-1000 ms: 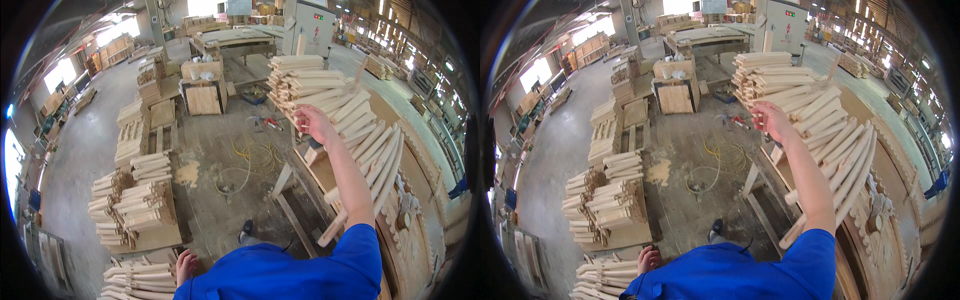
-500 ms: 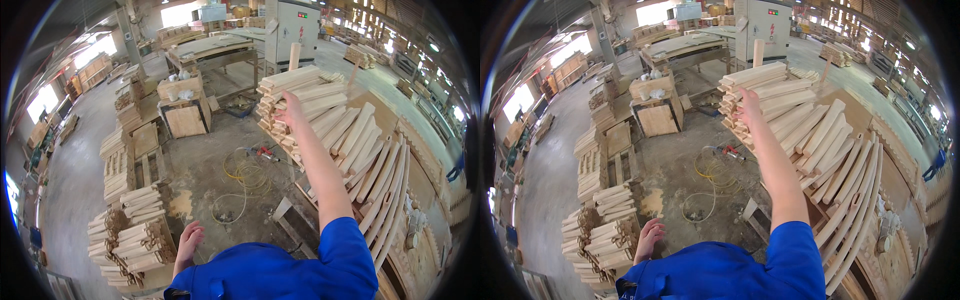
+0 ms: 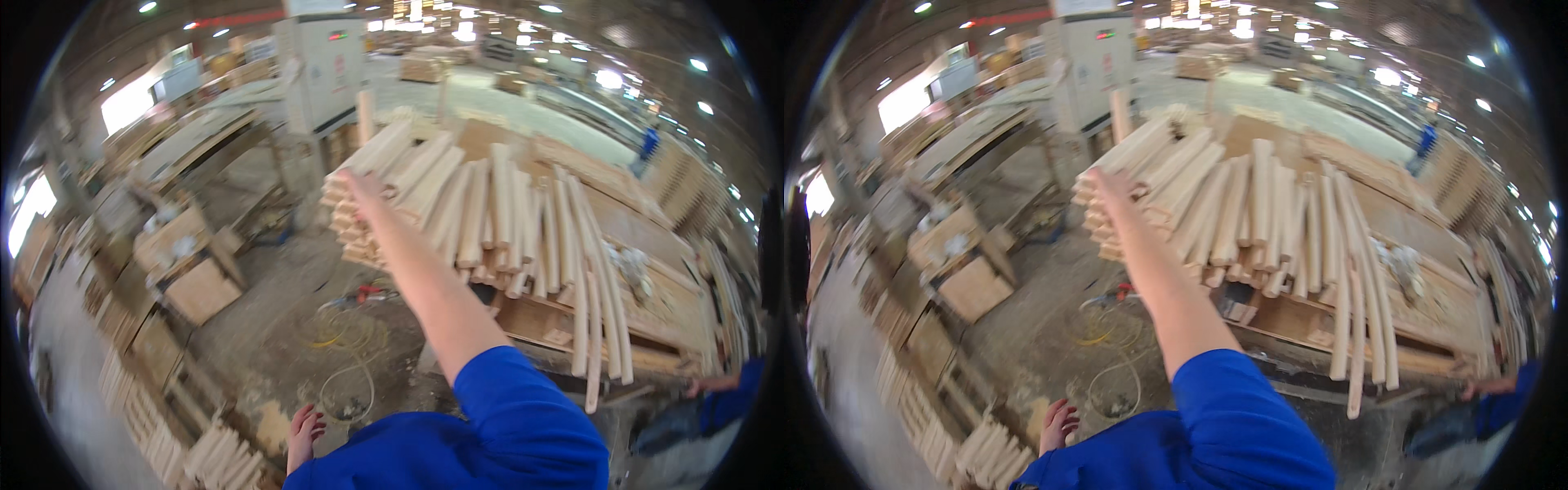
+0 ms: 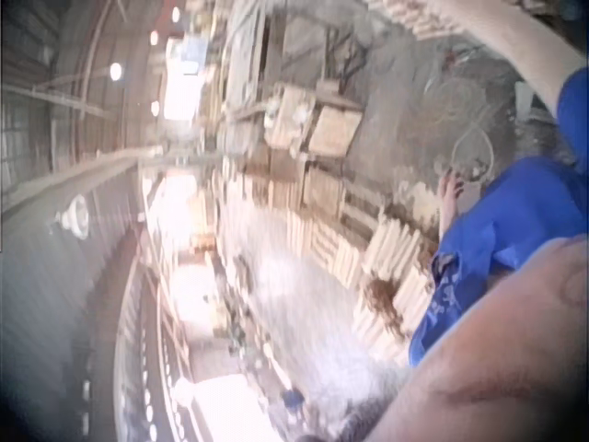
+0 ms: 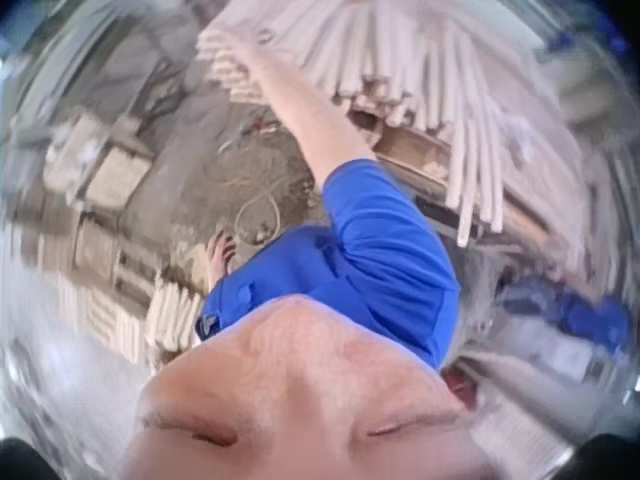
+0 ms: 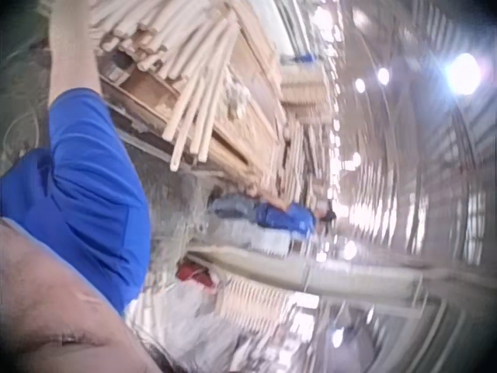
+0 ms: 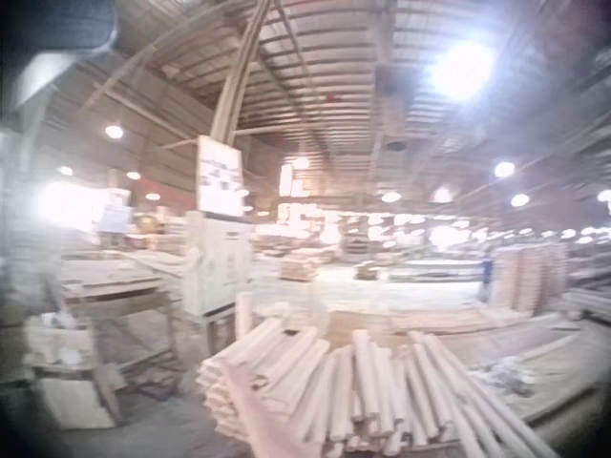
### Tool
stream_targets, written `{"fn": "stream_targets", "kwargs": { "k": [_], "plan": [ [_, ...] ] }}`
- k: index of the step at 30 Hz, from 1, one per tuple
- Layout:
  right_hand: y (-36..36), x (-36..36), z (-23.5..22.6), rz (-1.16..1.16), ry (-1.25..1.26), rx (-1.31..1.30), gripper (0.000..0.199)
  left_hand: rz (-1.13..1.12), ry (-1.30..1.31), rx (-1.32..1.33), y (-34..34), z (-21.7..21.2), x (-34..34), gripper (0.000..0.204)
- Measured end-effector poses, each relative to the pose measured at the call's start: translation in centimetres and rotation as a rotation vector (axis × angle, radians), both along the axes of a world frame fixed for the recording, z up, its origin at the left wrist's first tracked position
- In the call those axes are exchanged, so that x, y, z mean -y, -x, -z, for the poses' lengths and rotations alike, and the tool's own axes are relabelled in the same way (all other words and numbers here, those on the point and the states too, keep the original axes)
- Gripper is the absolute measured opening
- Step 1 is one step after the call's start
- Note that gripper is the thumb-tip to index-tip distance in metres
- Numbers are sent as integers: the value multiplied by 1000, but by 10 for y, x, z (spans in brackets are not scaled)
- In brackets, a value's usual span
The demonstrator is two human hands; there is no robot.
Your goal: The person applies glue to the ends of wooden chair legs using a brush and a small container, then places the glued pieces on a workbench. The person repeats this process for multiple legs in a factory setting.
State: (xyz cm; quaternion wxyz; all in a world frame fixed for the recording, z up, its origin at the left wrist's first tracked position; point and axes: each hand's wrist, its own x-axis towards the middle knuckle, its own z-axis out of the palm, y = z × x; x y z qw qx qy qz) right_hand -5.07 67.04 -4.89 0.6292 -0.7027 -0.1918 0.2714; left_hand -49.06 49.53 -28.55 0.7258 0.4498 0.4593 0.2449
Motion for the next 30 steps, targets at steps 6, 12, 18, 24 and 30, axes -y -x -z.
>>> {"fn": "stream_targets", "kwargs": {
  "k": [6, 12, 18, 24, 30],
  "plan": [
    [36, 17, -10, -65, -120, -218, 103, 276, 147, 214, -19, -12, -97, 42],
    [80, 44, -10, -9, -16, -189, 94, 155, -658, 332, -169, -135, -231, 41],
    [87, 29, -17, -210, -176, -332, 74, 595, -238, 467, -275, -209, -297, 41],
    [51, 45, 4, -62, -216, -329, 61, 596, -147, 508, -309, -205, -228, 42],
    [102, 92, -8, -85, -247, -409, 44, 475, 3, 485, -254, -221, -200, 55]
  ]
}}
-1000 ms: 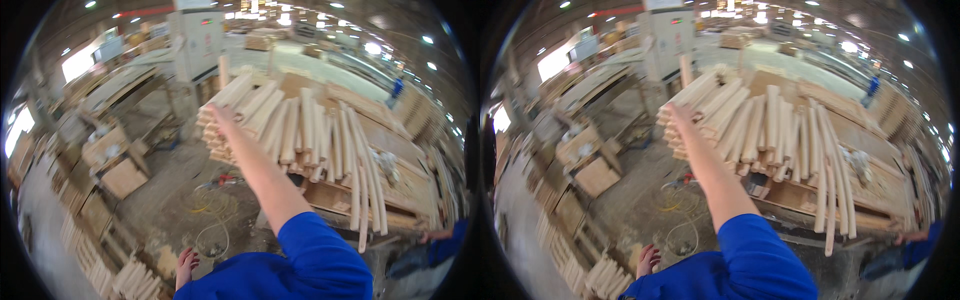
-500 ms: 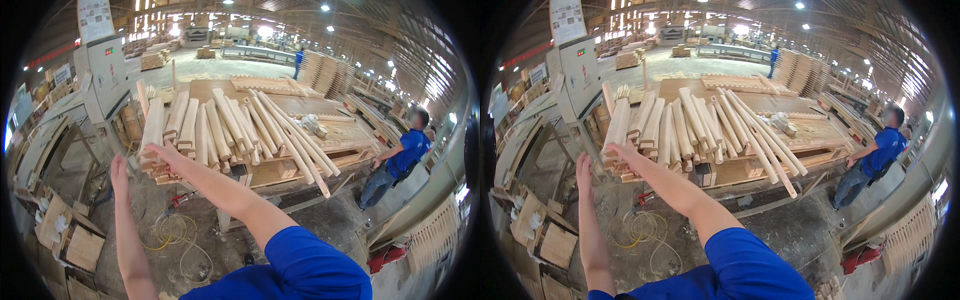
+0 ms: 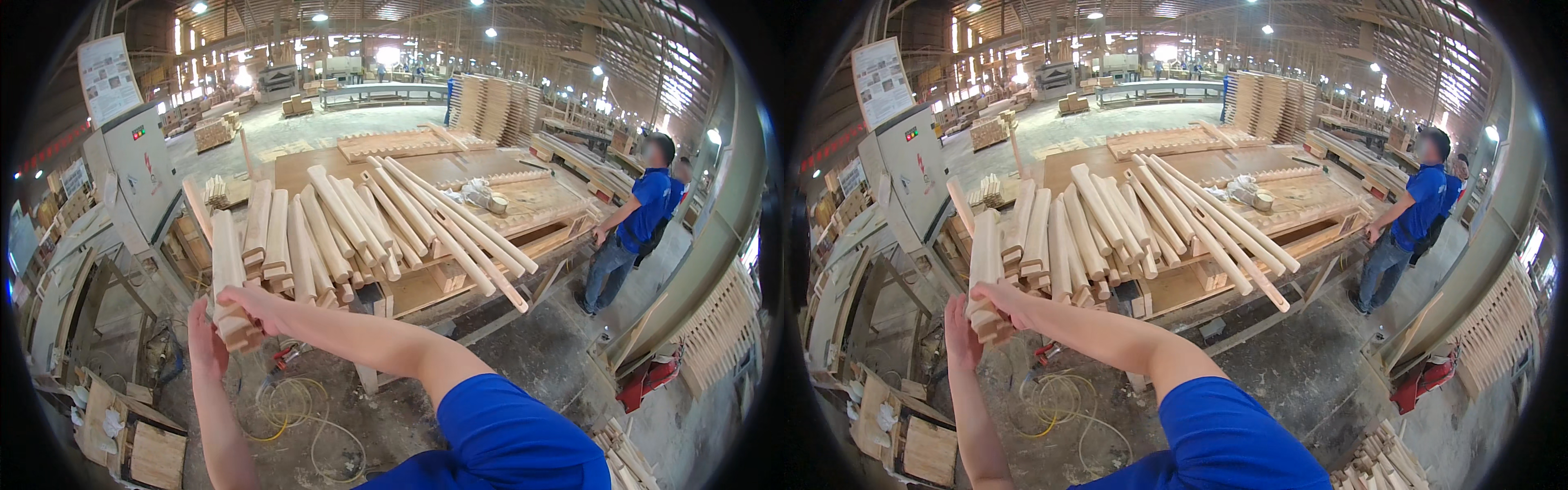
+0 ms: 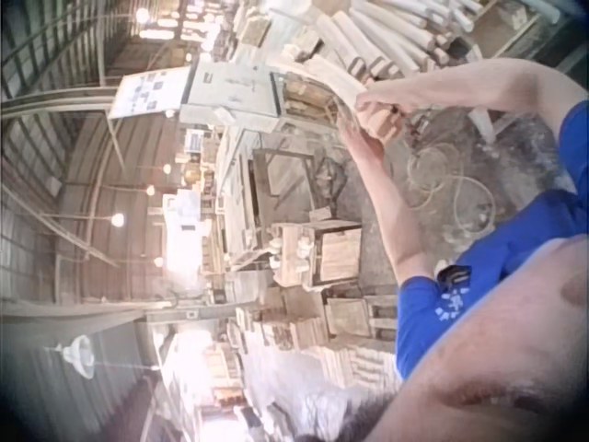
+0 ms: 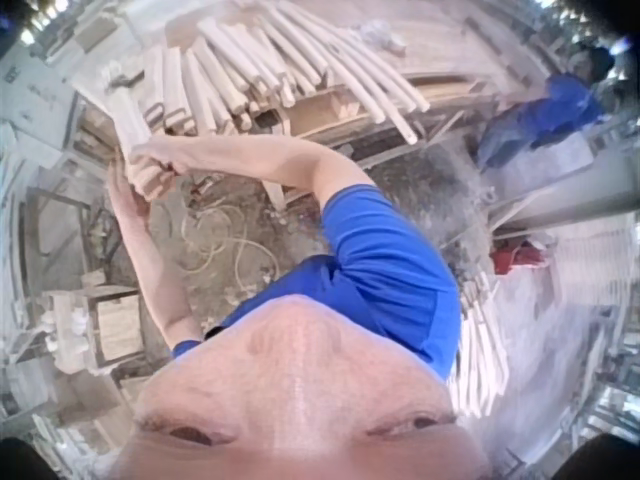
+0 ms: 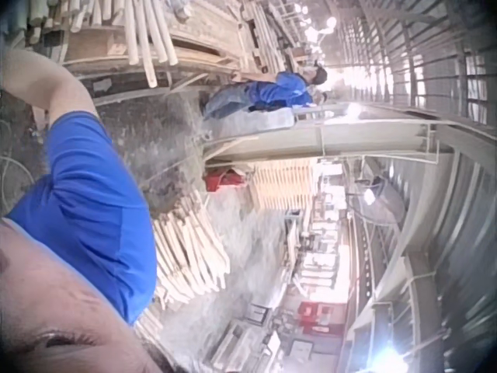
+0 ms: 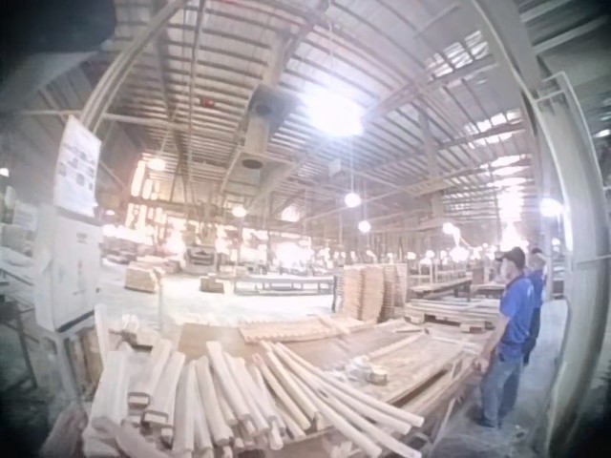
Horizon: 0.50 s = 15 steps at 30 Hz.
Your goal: The person applies glue to the ends of wooden chair legs using a brush and a small container, then places the glued pieces on a workbench. The person repeats this process for multiple legs in a factory setting.
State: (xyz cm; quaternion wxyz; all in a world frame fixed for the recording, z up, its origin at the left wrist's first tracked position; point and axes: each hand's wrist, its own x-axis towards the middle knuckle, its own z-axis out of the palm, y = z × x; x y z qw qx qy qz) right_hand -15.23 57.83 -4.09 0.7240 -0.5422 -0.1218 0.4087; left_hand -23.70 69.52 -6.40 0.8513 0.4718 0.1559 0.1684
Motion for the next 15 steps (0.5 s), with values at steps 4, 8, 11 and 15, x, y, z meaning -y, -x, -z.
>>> {"fn": "stream_targets", "kwargs": {
  "k": [4, 8, 11, 15],
  "plan": [
    [54, 56, -10, -193, -26, 98, 48, 334, 196, 237, 4, 28, -2, 58],
    [70, 167, 12, -289, 237, 811, 76, 100, 230, 218, 9, 34, 84, 64],
    [77, 251, -2, -360, 500, 1198, 89, 6, 300, 379, 23, 25, 170, 69],
    [82, 362, -26, -344, 603, 1415, 92, 129, 282, 526, 22, 16, 280, 69]
  ]
}}
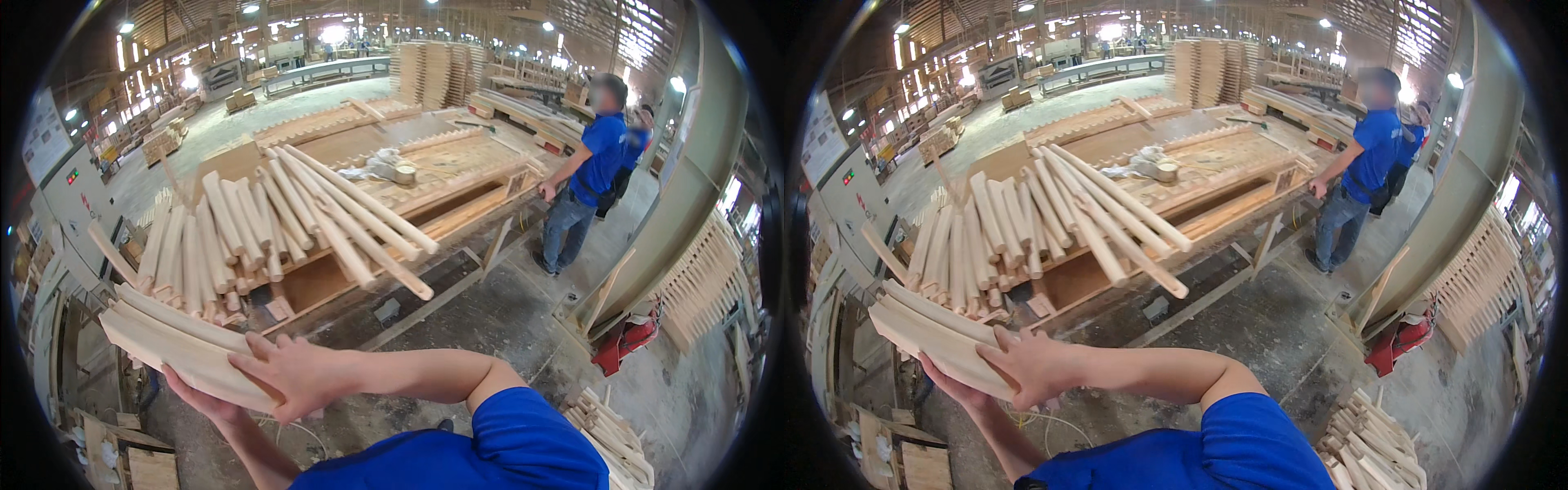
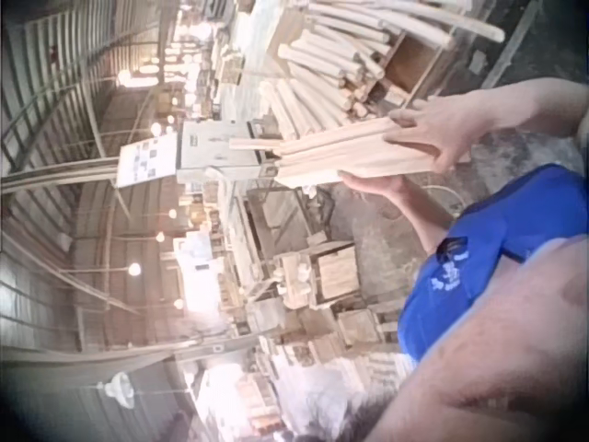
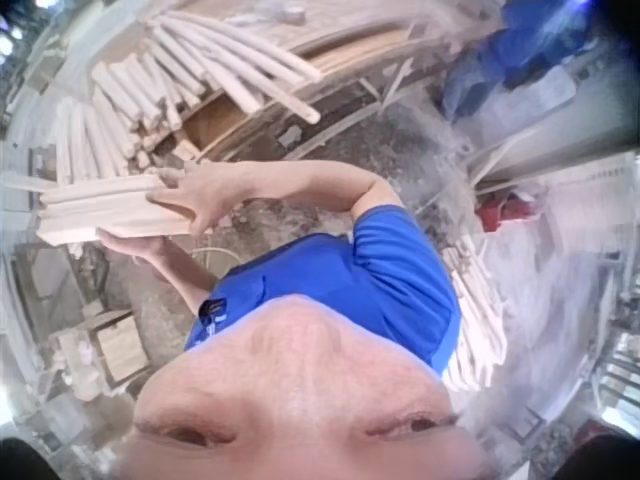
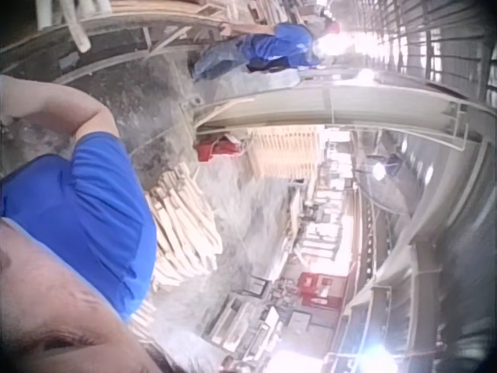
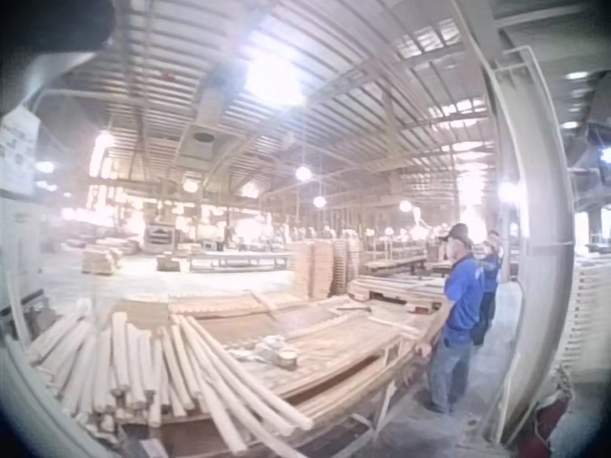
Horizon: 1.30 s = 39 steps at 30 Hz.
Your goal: The person applies glue to the ends of wooden chair legs using a brush and a small container, then places the glued pieces on a workbench. The person repeats this process for multiple legs in a factory setting.
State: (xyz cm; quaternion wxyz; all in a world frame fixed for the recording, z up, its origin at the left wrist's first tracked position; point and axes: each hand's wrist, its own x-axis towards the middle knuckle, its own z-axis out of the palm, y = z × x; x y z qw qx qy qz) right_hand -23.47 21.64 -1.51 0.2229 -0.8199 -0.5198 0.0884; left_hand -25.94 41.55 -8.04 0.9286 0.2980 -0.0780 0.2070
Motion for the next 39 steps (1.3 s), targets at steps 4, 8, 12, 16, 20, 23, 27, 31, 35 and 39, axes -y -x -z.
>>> {"fn": "stream_targets", "kwargs": {
  "k": [4, 8, 12, 16, 20, 23, 27, 31, 35, 39],
  "plan": [
    [-6, 104, 8, 111, -19, 7, 91, -108, -6, -14, -19, -2, 110, 68],
    [-13, 198, 28, 215, -178, 69, 83, -111, 29, -83, -45, -11, 185, 65],
    [-20, 301, 38, 488, -382, -32, 73, -71, -38, 25, -79, -11, 200, 62],
    [-37, 370, 73, 569, -412, -299, 68, -72, -60, 88, -113, -13, 199, 61],
    [-74, 410, 88, 489, -227, -286, 65, -303, 18, 37, -148, -24, 212, 59],
    [-109, 442, 101, 457, -114, -286, 63, -427, 50, -8, -184, -27, 233, 62],
    [-158, 499, 111, 521, -41, -371, 62, -465, -42, -39, -258, -26, 249, 64],
    [-214, 535, 102, 579, -80, -350, 60, -434, -266, 3, -336, -34, 263, 66],
    [-280, 546, 94, 557, -121, -330, 56, -619, -593, 147, -412, -45, 311, 81],
    [-365, 547, 84, 527, -271, -298, 46, -660, -859, 121, -462, -45, 349, 104]
  ]
}}
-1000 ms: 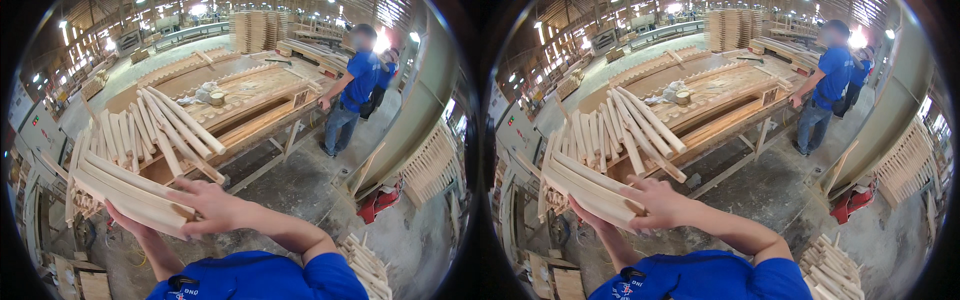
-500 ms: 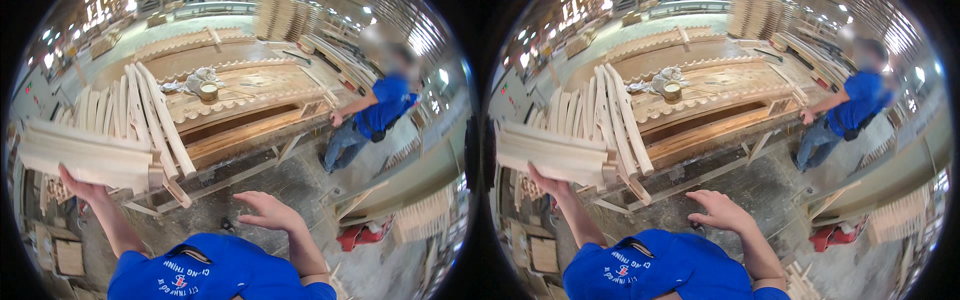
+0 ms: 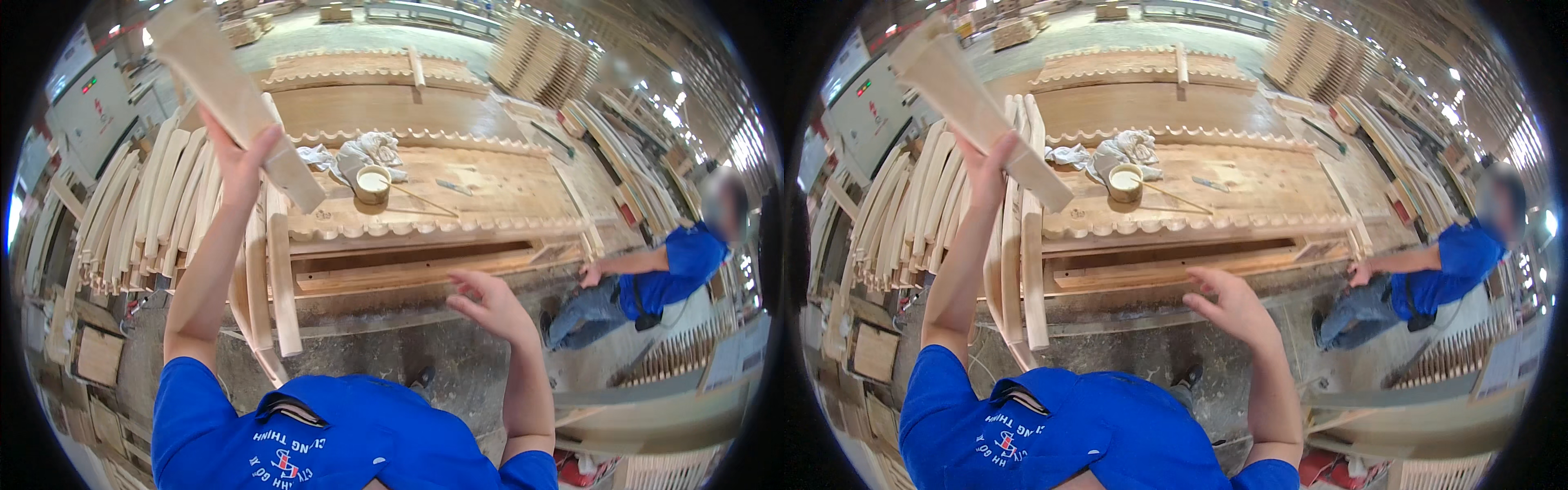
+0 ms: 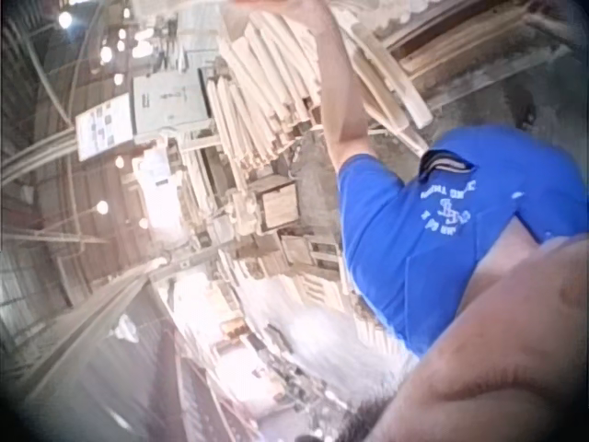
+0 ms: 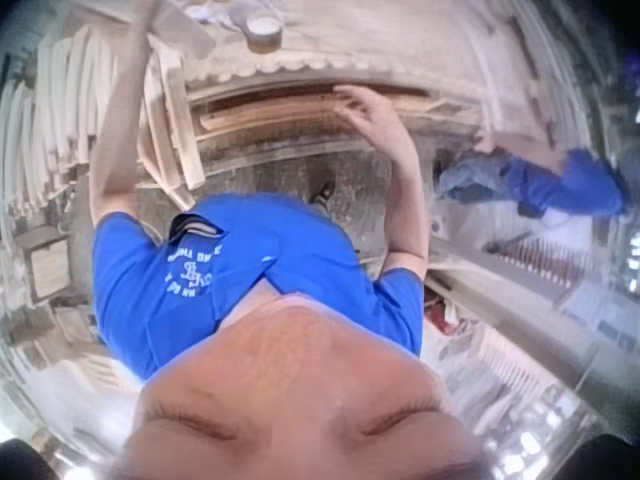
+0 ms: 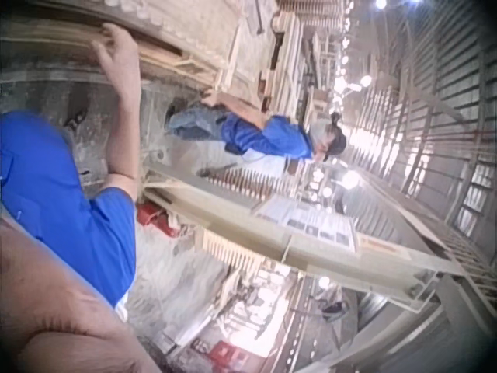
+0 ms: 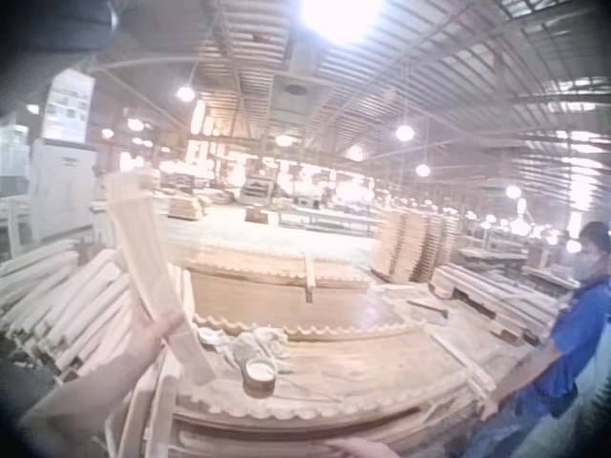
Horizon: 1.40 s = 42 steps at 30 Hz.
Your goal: The person applies glue to the ends of wooden chair legs using a brush and a small container, then places the glued pieces on a workbench. The person repeats this process for multiple legs in a factory setting.
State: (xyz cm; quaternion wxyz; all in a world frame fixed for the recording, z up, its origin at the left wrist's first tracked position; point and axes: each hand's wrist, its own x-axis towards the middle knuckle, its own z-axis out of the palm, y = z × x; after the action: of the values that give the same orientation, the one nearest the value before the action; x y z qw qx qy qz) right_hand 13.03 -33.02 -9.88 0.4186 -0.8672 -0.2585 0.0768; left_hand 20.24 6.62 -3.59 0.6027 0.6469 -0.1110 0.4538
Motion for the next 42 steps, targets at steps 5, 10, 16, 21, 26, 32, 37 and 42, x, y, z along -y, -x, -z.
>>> {"fn": "stream_targets", "kwargs": {
  "k": [5, 10, 16, 21, 26, 32, 37, 42],
  "plan": [
    [-127, -2, 16, 65, -76, 98, 33, -98, -109, -67, -47, 19, 36, 114],
    [-216, -20, 48, -92, 189, 169, 31, -20, -53, -175, -70, 58, 64, 114],
    [-264, -47, 82, -291, 315, 307, 27, -269, -110, -184, -80, 67, 68, 111],
    [-286, -53, 98, -391, 309, 173, 21, -484, 240, -93, -63, 56, 81, 105],
    [-309, -53, 74, -364, 292, 317, 19, -635, 728, 156, -17, 18, 85, 82],
    [-322, -89, -2, -443, 589, 891, 19, -711, 984, 276, 76, 40, 78, 70],
    [-323, -123, -3, -518, 723, 1050, 16, -804, 1178, 155, 114, 53, 87, 73],
    [-332, -118, 19, -405, 570, 581, 12, -814, 1189, 194, 145, 69, 80, 76]
  ]
}}
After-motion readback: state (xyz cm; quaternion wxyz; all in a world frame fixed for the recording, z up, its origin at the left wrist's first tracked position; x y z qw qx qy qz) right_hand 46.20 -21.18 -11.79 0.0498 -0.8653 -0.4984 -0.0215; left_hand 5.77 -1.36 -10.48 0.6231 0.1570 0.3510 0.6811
